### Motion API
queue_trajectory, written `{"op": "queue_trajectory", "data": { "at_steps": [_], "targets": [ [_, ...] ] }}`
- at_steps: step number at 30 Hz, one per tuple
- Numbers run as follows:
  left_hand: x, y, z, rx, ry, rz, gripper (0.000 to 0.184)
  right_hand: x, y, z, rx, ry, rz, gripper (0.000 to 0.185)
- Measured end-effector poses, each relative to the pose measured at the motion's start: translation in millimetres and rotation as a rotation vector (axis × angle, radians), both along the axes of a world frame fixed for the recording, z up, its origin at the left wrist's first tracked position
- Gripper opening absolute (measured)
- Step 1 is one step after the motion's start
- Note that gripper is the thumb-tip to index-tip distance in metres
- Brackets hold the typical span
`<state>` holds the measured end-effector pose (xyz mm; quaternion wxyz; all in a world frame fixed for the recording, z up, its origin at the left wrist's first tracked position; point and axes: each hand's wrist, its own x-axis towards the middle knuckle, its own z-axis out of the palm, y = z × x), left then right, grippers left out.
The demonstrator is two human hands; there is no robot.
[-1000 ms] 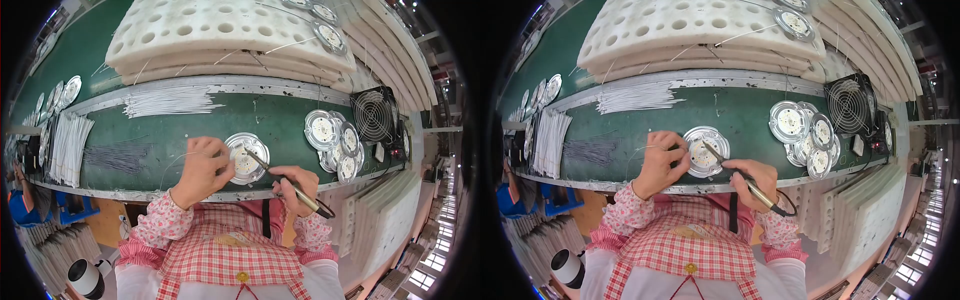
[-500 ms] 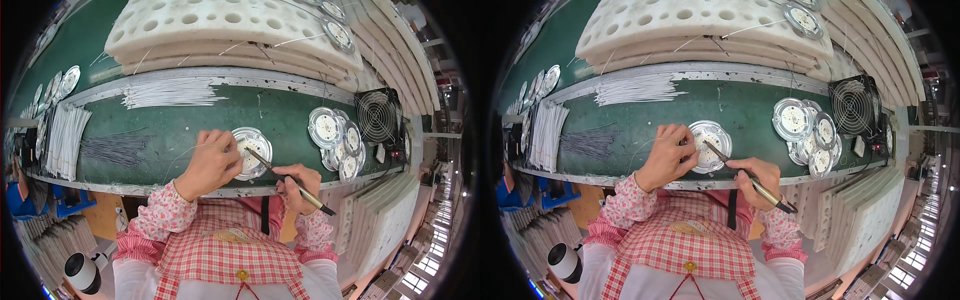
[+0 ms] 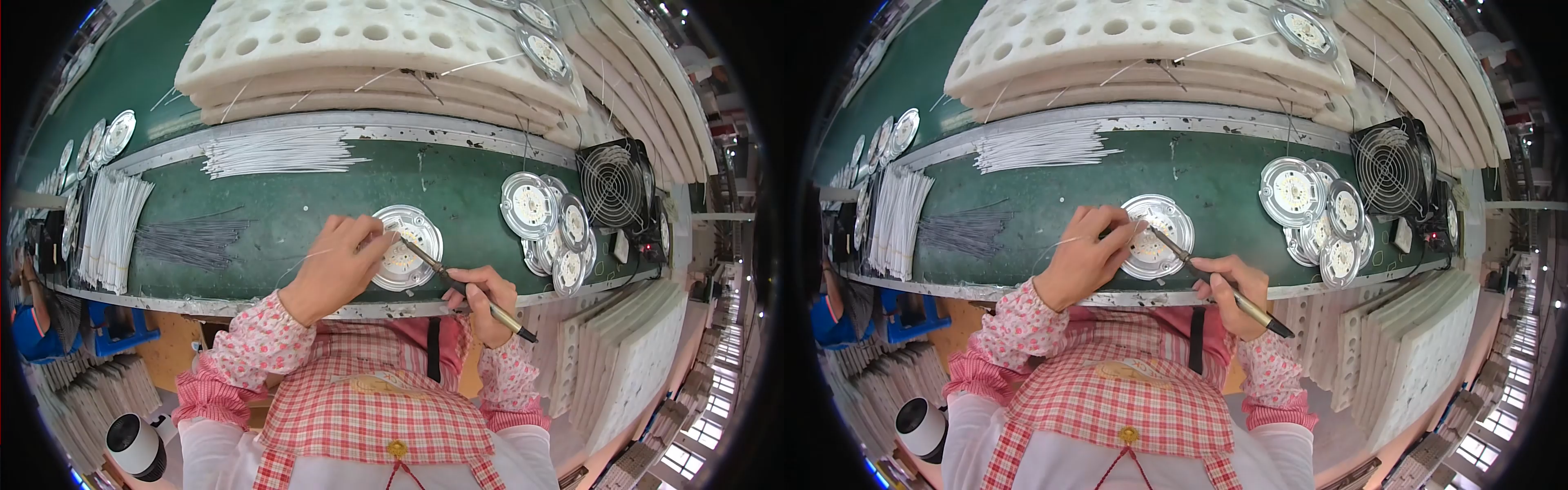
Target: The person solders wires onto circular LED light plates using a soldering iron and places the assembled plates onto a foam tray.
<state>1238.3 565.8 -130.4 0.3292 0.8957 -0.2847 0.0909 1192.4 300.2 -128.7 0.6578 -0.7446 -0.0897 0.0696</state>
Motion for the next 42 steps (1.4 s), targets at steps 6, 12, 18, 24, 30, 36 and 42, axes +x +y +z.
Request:
{"op": "queue_trajectory", "data": {
  "at_steps": [6, 12, 18, 24, 30, 36, 42],
  "targets": [
    [-4.7, 7.0, -1.3, 0.305, -0.199, -0.123, 0.048, -7.5, 5.8, 17.4, -0.054, 0.017, -0.054, 0.028],
    [-3.3, 7.8, 4.7, 0.393, -0.239, -0.129, 0.044, 20.3, 55.3, 16.2, -0.647, -0.439, -0.050, 0.073],
    [62.1, 30.3, 15.5, 0.074, -0.120, 0.150, 0.027, -8.9, 44.9, 21.1, -0.696, -0.429, -0.098, 0.088],
    [104.8, 24.3, -1.4, 0.264, -0.246, 0.117, 0.011, -43.1, 16.2, 21.5, -0.807, -0.433, 0.006, 0.065],
    [110.8, 17.5, 7.2, 0.313, -0.192, 0.009, 0.008, -17.9, 9.6, 35.1, -0.549, -0.363, -0.066, 0.051],
    [115.0, 15.7, 25.5, -0.297, 0.116, 0.079, 0.008, 10.5, 27.8, 22.7, -0.349, -0.081, -0.290, 0.031],
    [77.3, -5.1, 33.4, -0.290, 0.003, 0.134, 0.011, 26.6, 40.8, 4.2, -0.101, 0.013, -0.465, 0.035]
  ]
}}
